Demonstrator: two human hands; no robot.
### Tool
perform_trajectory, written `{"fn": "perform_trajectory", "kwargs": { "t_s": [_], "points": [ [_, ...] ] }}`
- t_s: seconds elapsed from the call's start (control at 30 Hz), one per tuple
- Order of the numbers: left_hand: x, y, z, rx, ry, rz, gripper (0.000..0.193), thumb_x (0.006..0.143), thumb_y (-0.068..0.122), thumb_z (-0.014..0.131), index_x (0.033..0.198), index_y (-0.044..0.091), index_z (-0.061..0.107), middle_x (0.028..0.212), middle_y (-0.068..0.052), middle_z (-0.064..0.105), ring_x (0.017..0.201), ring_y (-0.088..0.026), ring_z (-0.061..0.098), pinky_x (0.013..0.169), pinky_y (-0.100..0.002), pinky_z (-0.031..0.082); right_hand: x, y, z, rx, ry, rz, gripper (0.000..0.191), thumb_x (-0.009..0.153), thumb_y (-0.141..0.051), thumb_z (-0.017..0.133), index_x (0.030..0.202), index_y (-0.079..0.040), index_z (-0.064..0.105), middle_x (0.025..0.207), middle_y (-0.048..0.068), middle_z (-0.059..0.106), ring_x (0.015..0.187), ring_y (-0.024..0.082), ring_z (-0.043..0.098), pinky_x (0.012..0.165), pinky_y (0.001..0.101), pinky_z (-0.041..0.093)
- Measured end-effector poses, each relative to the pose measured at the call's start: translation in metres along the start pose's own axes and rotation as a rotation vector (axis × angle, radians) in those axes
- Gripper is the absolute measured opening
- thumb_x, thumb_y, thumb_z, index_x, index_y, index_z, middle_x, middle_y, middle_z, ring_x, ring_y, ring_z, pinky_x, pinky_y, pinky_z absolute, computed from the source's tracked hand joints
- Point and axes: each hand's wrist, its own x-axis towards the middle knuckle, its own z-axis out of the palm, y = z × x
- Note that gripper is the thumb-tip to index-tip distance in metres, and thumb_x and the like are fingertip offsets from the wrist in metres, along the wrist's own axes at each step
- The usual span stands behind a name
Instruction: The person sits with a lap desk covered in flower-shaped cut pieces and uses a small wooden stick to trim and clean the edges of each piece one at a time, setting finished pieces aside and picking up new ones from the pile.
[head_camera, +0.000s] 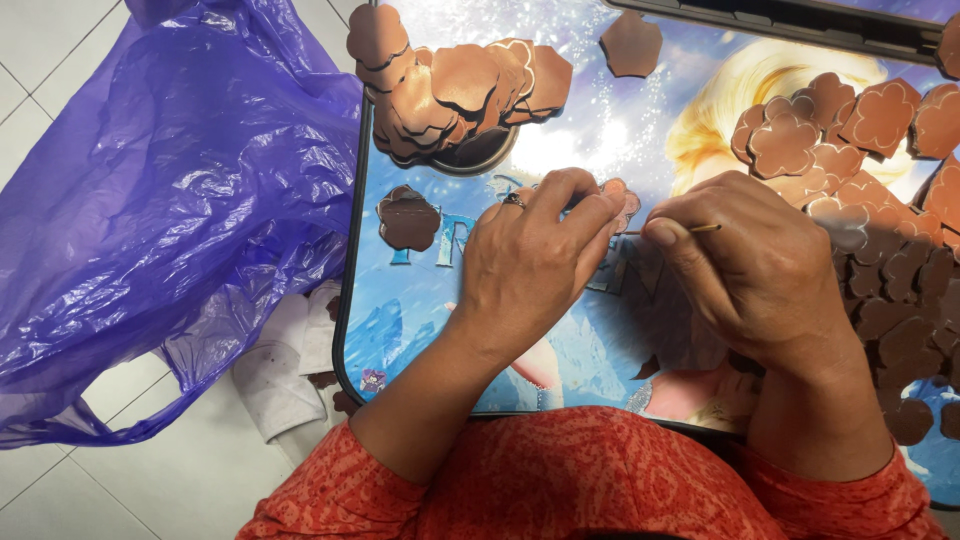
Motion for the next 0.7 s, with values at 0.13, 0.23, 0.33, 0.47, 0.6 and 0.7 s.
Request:
{"fn": "perform_trajectory", "kwargs": {
  "t_s": [0.13,0.23,0.33,0.47,0.6,0.7],
  "points": [
    [0.0001,0.0002,0.0008,0.016,-0.006,-0.005,0.017,0.102,0.023,0.073,0.117,0.015,0.070,0.107,0.000,0.063,0.080,-0.022,0.067,0.068,-0.037,0.051,0.0013,0.0009,0.0029,-0.001,-0.002,-0.025,0.009,0.105,-0.011,0.069,0.099,-0.004,0.068,0.087,0.009,0.067,0.081,0.022,0.066,0.068,0.0326,0.050],
    [-0.0001,0.0003,0.0010,0.023,-0.008,-0.007,0.018,0.102,0.023,0.073,0.117,0.015,0.070,0.107,0.000,0.063,0.081,-0.021,0.067,0.068,-0.037,0.051,0.0014,0.0011,0.0035,0.001,-0.004,-0.020,0.009,0.105,-0.011,0.069,0.098,-0.004,0.068,0.086,0.008,0.067,0.080,0.021,0.066,0.069,0.0330,0.051],
    [-0.0003,0.0003,0.0010,0.025,-0.007,-0.003,0.019,0.101,0.023,0.072,0.118,0.015,0.070,0.107,0.000,0.063,0.082,-0.021,0.067,0.069,-0.037,0.051,0.0029,0.0006,0.0026,-0.032,-0.001,-0.031,0.010,0.106,-0.012,0.069,0.099,-0.004,0.068,0.086,0.008,0.067,0.078,0.020,0.066,0.070,0.0340,0.051],
    [-0.0004,0.0007,0.0005,0.023,0.000,0.003,0.018,0.102,0.024,0.073,0.118,0.016,0.070,0.107,0.000,0.062,0.082,-0.021,0.067,0.069,-0.037,0.051,0.0063,-0.0015,-0.0008,-0.061,0.075,-0.015,0.015,0.108,-0.011,0.065,0.095,-0.002,0.067,0.088,0.010,0.069,0.078,0.020,0.066,0.070,0.0337,0.051],
    [-0.0005,0.0015,-0.0002,0.013,-0.005,-0.010,0.022,0.101,0.025,0.074,0.121,0.015,0.070,0.108,0.000,0.063,0.085,-0.022,0.066,0.073,-0.037,0.051,0.0054,-0.0031,-0.0026,0.032,0.202,0.097,0.020,0.111,-0.013,0.061,0.097,0.000,0.066,0.091,0.009,0.070,0.079,0.019,0.068,0.071,0.0315,0.052],
    [0.0003,-0.0006,-0.0014,0.000,0.003,-0.022,0.032,0.098,0.024,0.074,0.127,0.012,0.067,0.113,-0.004,0.063,0.092,-0.024,0.065,0.079,-0.037,0.052,0.0044,-0.0013,0.0001,-0.045,0.262,0.045,0.021,0.115,-0.009,0.059,0.098,0.003,0.065,0.092,0.013,0.070,0.077,0.021,0.066,0.073,0.0319,0.051]
  ]
}}
